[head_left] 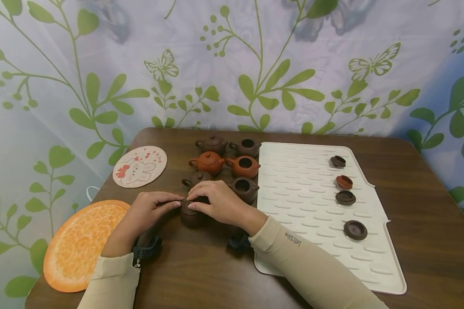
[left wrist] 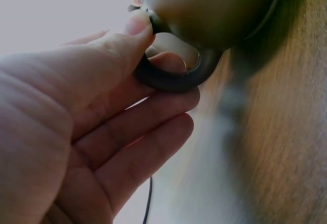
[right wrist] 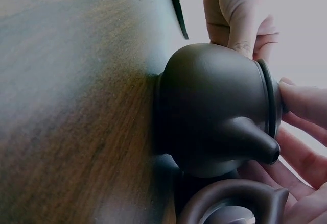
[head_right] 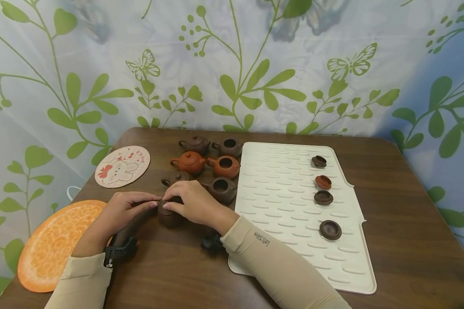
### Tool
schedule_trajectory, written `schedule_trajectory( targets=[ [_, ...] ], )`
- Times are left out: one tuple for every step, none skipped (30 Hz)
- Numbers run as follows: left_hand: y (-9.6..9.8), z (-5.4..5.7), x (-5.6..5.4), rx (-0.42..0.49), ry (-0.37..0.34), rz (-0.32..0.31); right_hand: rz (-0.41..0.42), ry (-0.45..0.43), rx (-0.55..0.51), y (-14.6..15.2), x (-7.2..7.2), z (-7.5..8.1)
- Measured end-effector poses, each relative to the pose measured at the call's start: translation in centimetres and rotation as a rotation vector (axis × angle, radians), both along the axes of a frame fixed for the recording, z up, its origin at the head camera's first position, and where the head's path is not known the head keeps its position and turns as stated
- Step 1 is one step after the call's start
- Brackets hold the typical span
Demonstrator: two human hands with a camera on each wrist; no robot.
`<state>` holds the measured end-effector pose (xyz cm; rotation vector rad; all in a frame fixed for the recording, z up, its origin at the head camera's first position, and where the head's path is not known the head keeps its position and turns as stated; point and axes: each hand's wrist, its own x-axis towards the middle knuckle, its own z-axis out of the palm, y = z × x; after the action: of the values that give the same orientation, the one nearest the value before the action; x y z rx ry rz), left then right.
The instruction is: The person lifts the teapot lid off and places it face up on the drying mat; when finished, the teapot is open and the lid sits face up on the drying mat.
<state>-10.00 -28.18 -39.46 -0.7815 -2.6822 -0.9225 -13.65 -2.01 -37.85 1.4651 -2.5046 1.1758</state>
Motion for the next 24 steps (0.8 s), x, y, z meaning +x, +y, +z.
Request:
schedule_trajectory(
  targets=[
    [0.00, 0.01, 0.01, 0.000, 0.000, 0.001, 0.001, 0.002, -0.003, 0.00, -0.01, -0.02],
    [0.02, 0.02, 0.01, 0.000, 0.000, 0.002, 0.003, 0.005, -0.007, 0.01, -0.04, -0.05],
    [0.02, 0.02, 0.01, 0.001, -0.001, 0.003, 0.005, 0.007, -0.010, 0.02, -0.06, -0.07],
    [0.02, 0.00, 0.00, 0.000, -0.003, 0.004, 0.007, 0.008, -0.015, 0.03, -0.07, -0.08],
    [0.02, -0.02, 0.00, 0.000, -0.004, 0.005, 0.008, 0.012, -0.020, 0.03, -0.07, -0.07],
    [0.03, -0.04, -0.01, -0.003, -0.004, 0.006, 0.010, 0.013, -0.026, 0.03, -0.07, -0.08],
    [0.02, -0.07, -0.01, -0.005, -0.003, 0.007, 0.011, 0.013, -0.032, 0.03, -0.07, -0.07],
    [0.01, -0.09, 0.00, -0.007, 0.000, 0.007, 0.013, 0.014, -0.038, 0.04, -0.07, -0.06],
    [0.00, -0.12, 0.00, -0.008, 0.002, 0.007, 0.015, 0.015, -0.045, 0.05, -0.05, -0.04],
    [0.02, -0.13, 0.00, -0.007, 0.004, 0.005, 0.017, 0.016, -0.051, 0.07, -0.05, -0.03],
    [0.03, -0.12, 0.00, -0.007, 0.010, 0.003, 0.017, 0.018, -0.056, 0.09, -0.04, 0.00],
    [0.03, -0.15, -0.02, -0.007, 0.015, 0.002, 0.019, 0.016, -0.063, 0.12, -0.04, 0.02],
    [0.04, -0.16, -0.03, -0.005, 0.018, 0.001, 0.020, 0.017, -0.070, 0.14, -0.04, 0.05],
    [0.06, -0.17, -0.04, -0.004, 0.021, -0.001, 0.022, 0.017, -0.078, 0.17, -0.04, 0.05],
    [0.08, -0.17, -0.06, -0.002, 0.022, -0.002, 0.022, 0.016, -0.085, 0.19, -0.04, 0.07],
    [0.08, -0.18, -0.07, -0.002, 0.025, -0.002, 0.023, 0.015, -0.094, 0.20, -0.04, 0.09],
    [0.08, -0.19, -0.07, -0.003, 0.029, -0.001, 0.023, 0.013, -0.104, 0.22, -0.01, 0.16],
    [0.09, -0.18, -0.07, -0.003, 0.030, 0.000, 0.023, 0.009, -0.115, 0.23, 0.00, 0.21],
    [0.09, -0.16, -0.05, -0.004, 0.029, 0.002, 0.023, 0.008, -0.125, 0.24, 0.01, 0.27],
    [0.10, -0.14, -0.03, -0.003, 0.028, 0.003, 0.022, 0.006, -0.135, 0.27, 0.03, 0.33],
    [0.09, -0.14, 0.00, -0.004, 0.029, 0.006, 0.022, 0.000, -0.145, 0.29, 0.05, 0.42],
    [0.08, -0.14, 0.02, -0.006, 0.030, 0.008, 0.021, -0.006, -0.157, 0.32, 0.09, 0.51],
    [0.07, -0.15, 0.04, -0.008, 0.031, 0.009, 0.019, -0.016, -0.167, 0.36, 0.11, 0.58],
    [0.07, -0.16, 0.05, -0.008, 0.032, 0.010, 0.016, -0.031, -0.179, 0.41, 0.11, 0.61]
  ],
)
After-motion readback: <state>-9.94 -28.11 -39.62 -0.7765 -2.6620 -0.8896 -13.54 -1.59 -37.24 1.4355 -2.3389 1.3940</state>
